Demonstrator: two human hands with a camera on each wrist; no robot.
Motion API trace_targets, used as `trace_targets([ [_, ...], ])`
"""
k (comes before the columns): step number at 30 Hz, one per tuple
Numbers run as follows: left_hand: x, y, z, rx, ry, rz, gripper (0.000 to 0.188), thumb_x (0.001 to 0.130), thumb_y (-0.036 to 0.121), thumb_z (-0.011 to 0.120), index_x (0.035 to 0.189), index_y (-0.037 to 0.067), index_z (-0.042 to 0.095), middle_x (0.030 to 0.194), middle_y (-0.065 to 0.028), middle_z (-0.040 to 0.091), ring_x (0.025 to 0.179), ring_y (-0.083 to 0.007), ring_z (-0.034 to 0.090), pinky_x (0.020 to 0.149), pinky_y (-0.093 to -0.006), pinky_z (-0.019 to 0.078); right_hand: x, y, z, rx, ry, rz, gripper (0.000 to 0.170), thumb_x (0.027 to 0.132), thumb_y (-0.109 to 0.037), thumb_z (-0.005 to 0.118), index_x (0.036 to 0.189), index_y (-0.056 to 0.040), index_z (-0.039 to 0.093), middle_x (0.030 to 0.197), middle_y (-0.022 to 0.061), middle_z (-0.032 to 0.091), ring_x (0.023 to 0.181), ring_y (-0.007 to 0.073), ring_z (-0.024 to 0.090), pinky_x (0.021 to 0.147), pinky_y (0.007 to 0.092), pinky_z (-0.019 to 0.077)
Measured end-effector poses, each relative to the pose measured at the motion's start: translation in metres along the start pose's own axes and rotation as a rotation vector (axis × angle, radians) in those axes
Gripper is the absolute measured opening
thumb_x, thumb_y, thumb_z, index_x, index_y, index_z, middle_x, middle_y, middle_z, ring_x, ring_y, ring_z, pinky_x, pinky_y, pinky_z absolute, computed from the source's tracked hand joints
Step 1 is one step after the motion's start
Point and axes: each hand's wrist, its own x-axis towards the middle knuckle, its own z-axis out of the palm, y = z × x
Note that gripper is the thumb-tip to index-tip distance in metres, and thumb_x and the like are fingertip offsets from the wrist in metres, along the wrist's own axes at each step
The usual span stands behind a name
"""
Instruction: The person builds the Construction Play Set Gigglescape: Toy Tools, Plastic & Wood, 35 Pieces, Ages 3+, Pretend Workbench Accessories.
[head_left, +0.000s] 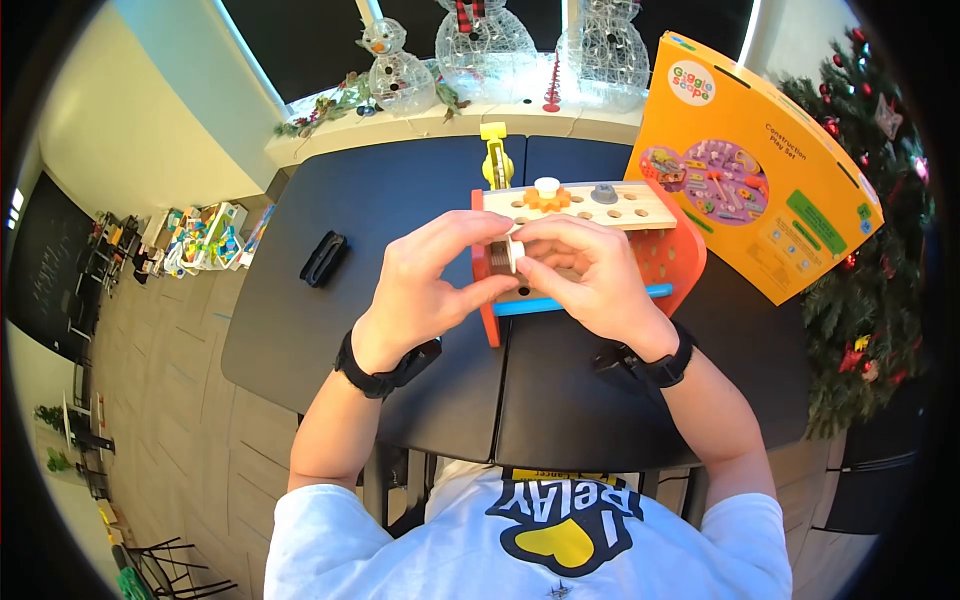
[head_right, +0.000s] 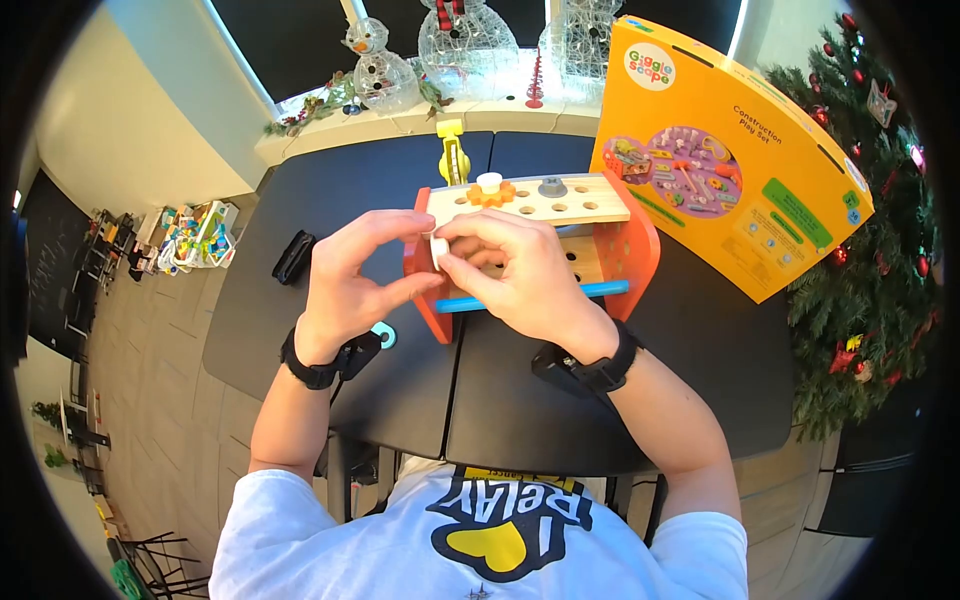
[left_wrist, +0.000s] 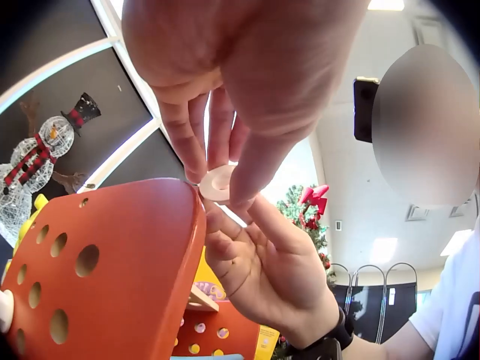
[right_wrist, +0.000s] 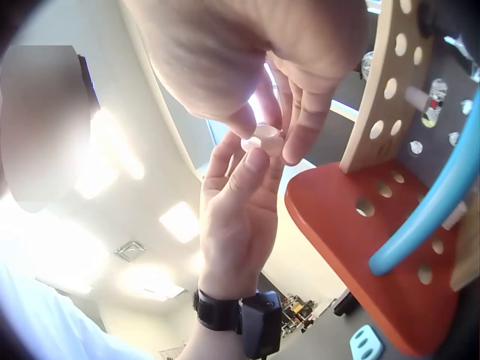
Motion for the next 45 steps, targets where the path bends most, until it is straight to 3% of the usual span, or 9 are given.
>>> trace_targets([
  [3,-0.002,-0.015,-0.005,-0.034,0.05,-0.053,0.045,0.077,0.01,0.089,0.118,0.0,0.071,0.111,-0.0114,0.075,0.099,-0.0187,0.071,0.09,-0.0323,0.0569,-0.002,0.009,-0.006,-0.162,-0.057,-0.042,0.018,0.093,-0.004,0.073,0.108,0.004,0.07,0.098,0.0118,0.074,0.087,0.0193,0.076,0.077,0.0315,0.0624],
  [7,-0.013,-0.052,0.001,-0.252,0.183,-0.466,0.027,0.092,0.011,0.078,0.114,-0.002,0.07,0.108,-0.0097,0.074,0.1,-0.0165,0.071,0.091,-0.0314,0.0559,-0.003,0.031,-0.002,-0.469,-0.187,-0.029,0.009,0.089,-0.001,0.07,0.097,0.0036,0.068,0.091,0.0188,0.072,0.081,0.032,0.074,0.077,0.0404,0.0607],
  [11,-0.025,-0.07,0.009,0.004,0.001,-0.621,0.021,0.099,0.013,0.069,0.114,-0.002,0.07,0.104,-0.0128,0.076,0.094,-0.0173,0.072,0.084,-0.0319,0.0575,0.007,0.05,0.002,-0.723,-0.249,0.075,0.005,0.087,0.002,0.065,0.091,0.0031,0.067,0.087,0.0237,0.07,0.086,0.0424,0.07,0.08,0.0501,0.0565],
  [12,-0.033,-0.079,0.017,-0.044,0.015,-0.633,0.02,0.096,0.013,0.07,0.109,-0.001,0.071,0.097,-0.016,0.077,0.084,-0.0229,0.074,0.076,-0.0345,0.0588,0.01,0.053,0.002,-0.718,-0.248,0.09,0.007,0.087,0.001,0.065,0.093,0.0036,0.067,0.09,0.0231,0.071,0.086,0.0413,0.071,0.08,0.0481,0.0567],
  [18,-0.042,-0.085,0.028,-0.098,-0.3,-0.801,0.033,0.099,0.021,0.066,0.121,-0.003,0.071,0.107,-0.018,0.077,0.097,-0.0263,0.074,0.086,-0.039,0.0576,0.025,0.076,0.003,-0.678,-0.311,0.235,0.014,0.087,-0.002,0.065,0.1,0.0037,0.067,0.1,0.0247,0.071,0.102,0.0387,0.069,0.088,0.0445,0.0553],
  [24,-0.046,-0.098,0.042,-0.205,-0.255,-0.794,0.035,0.1,0.024,0.066,0.123,-0.003,0.072,0.11,-0.0203,0.077,0.102,-0.0292,0.074,0.091,-0.0391,0.0561,0.038,0.105,0.01,-0.834,-0.313,0.291,0.023,0.086,0.001,0.066,0.108,0.0038,0.063,0.104,0.0235,0.069,0.101,0.0393,0.068,0.087,0.0451,0.0541],
  [37,-0.04,-0.086,0.045,-0.064,-0.225,-0.789,0.032,0.099,0.023,0.066,0.111,-0.006,0.074,0.102,-0.0215,0.076,0.094,-0.0315,0.074,0.086,-0.0401,0.0571,0.042,0.094,0.016,-0.401,-0.259,0.308,0.018,0.09,0.007,0.057,0.107,0.0039,0.058,0.092,0.0175,0.064,0.081,0.0319,0.063,0.074,0.0414,0.0523],
  [39,-0.042,-0.089,0.047,-0.078,-0.215,-0.795,0.032,0.099,0.022,0.066,0.111,-0.006,0.074,0.101,-0.0219,0.076,0.092,-0.0314,0.074,0.084,-0.0399,0.0572,0.04,0.102,0.015,-0.666,-0.302,0.179,0.016,0.091,0.006,0.056,0.106,0.004,0.058,0.09,0.0177,0.063,0.08,0.0318,0.062,0.074,0.0416,0.0522],
  [45,-0.042,-0.087,0.049,-0.059,-0.197,-0.791,0.031,0.099,0.022,0.065,0.109,-0.005,0.074,0.1,-0.0213,0.075,0.091,-0.0324,0.073,0.083,-0.0401,0.057,0.038,0.113,0.016,-0.705,-0.24,0.142,0.013,0.087,0.007,0.06,0.1,0.0043,0.058,0.088,0.0187,0.063,0.079,0.0352,0.06,0.074,0.0436,0.0519],
])
